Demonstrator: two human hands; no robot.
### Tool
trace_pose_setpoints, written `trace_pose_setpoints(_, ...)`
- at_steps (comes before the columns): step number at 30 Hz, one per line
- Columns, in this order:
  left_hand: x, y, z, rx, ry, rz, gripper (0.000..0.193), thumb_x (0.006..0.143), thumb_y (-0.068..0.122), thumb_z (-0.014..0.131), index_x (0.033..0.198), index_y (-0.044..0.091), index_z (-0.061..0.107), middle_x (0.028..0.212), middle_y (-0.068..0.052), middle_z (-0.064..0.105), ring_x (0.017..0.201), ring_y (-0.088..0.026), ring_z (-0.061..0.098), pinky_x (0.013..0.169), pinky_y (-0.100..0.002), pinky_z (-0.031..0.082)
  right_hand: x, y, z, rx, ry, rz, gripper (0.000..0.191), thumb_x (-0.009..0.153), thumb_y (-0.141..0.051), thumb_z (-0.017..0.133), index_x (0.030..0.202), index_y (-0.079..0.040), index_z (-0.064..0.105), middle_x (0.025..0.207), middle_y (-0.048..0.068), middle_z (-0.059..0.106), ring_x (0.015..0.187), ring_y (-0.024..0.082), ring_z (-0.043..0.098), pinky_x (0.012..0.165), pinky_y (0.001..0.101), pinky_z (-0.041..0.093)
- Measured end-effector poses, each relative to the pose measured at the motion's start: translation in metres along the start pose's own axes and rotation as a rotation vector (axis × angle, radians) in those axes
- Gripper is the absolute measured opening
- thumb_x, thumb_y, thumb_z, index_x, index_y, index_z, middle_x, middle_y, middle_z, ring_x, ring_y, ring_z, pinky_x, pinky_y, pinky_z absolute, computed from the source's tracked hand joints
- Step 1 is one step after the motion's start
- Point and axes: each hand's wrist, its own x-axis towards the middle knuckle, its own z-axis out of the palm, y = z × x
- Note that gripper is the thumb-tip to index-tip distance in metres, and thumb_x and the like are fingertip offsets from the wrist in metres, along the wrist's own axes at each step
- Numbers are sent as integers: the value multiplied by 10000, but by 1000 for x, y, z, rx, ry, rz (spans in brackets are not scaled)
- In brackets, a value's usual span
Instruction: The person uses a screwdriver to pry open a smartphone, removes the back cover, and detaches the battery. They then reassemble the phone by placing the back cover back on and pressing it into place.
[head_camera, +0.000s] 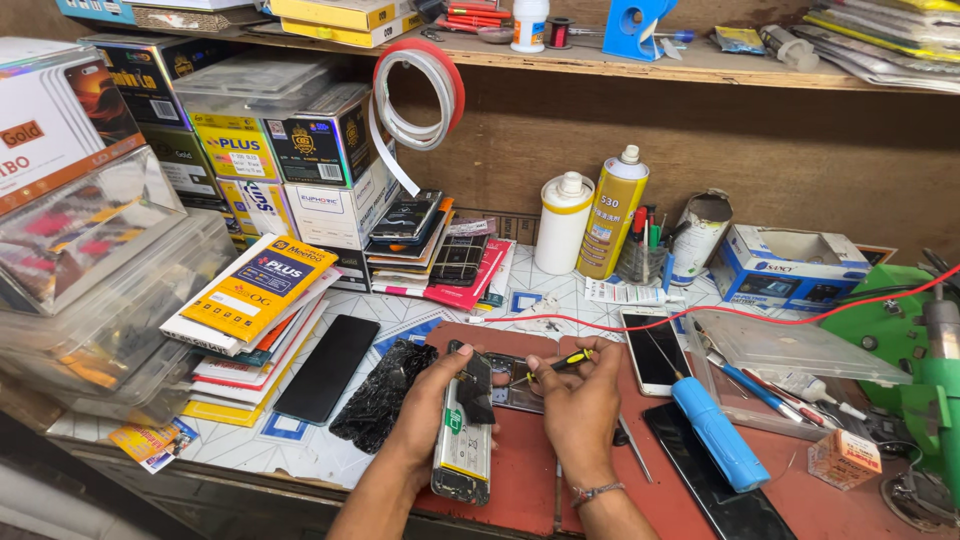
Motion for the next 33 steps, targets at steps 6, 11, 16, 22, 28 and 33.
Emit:
trace_pose_setpoints(6, -3, 2, 2, 27, -5, 1, 599, 900, 477, 569, 1364, 99, 541, 1058, -159, 754, 552, -244, 676, 455, -406, 581, -6, -10, -1, -197, 79, -30, 560, 771, -124, 862, 1135, -50, 442, 681, 121, 716, 569, 169, 734, 513, 285, 548)
trace_pose_setpoints(11, -7, 3, 5, 58, 5, -6, 581, 902, 484, 569, 1348, 113, 569, 1058, -155, 758, 553, -228, 679, 466, -389, 585, -8, -11, -2, -349, 138, -74, 581, 726, -257, 913, 1080, -69, 493, 645, 127, 699, 550, 192, 688, 520, 334, 525)
trace_pose_setpoints(16, -8, 3, 9, 81, 26, -2, 493, 918, 452, 567, 1249, 87, 553, 1057, -160, 764, 557, -236, 666, 466, -402, 571, -7, -8, -4, -358, 192, -108, 588, 703, -306, 919, 1063, -64, 522, 658, 93, 690, 587, 197, 697, 555, 355, 540)
trace_pose_setpoints(22, -5, 2, 10, 88, 44, -11, 483, 926, 450, 547, 1256, 97, 555, 1051, -160, 765, 560, -237, 663, 471, -401, 570, -7, -7, -7, -353, 252, -168, 574, 698, -313, 927, 1041, -46, 551, 773, 88, 674, 612, 188, 678, 580, 351, 542)
trace_pose_setpoints(28, -1, -3, 3, 45, 30, -34, 530, 946, 482, 538, 1257, 55, 584, 1012, -167, 749, 573, -235, 673, 485, -400, 585, -9, -12, -7, -321, 277, -182, 551, 719, -295, 919, 1050, -43, 557, 807, 99, 659, 615, 183, 666, 585, 351, 543)
trace_pose_setpoints(33, -1, -5, -3, -51, 17, -26, 535, 945, 491, 510, 1292, 87, 561, 995, -171, 762, 588, -241, 682, 496, -397, 589, -12, -15, -8, 12, 187, -115, 524, 803, -169, 816, 1176, -45, 470, 936, 97, 639, 654, 156, 694, 550, 319, 576)
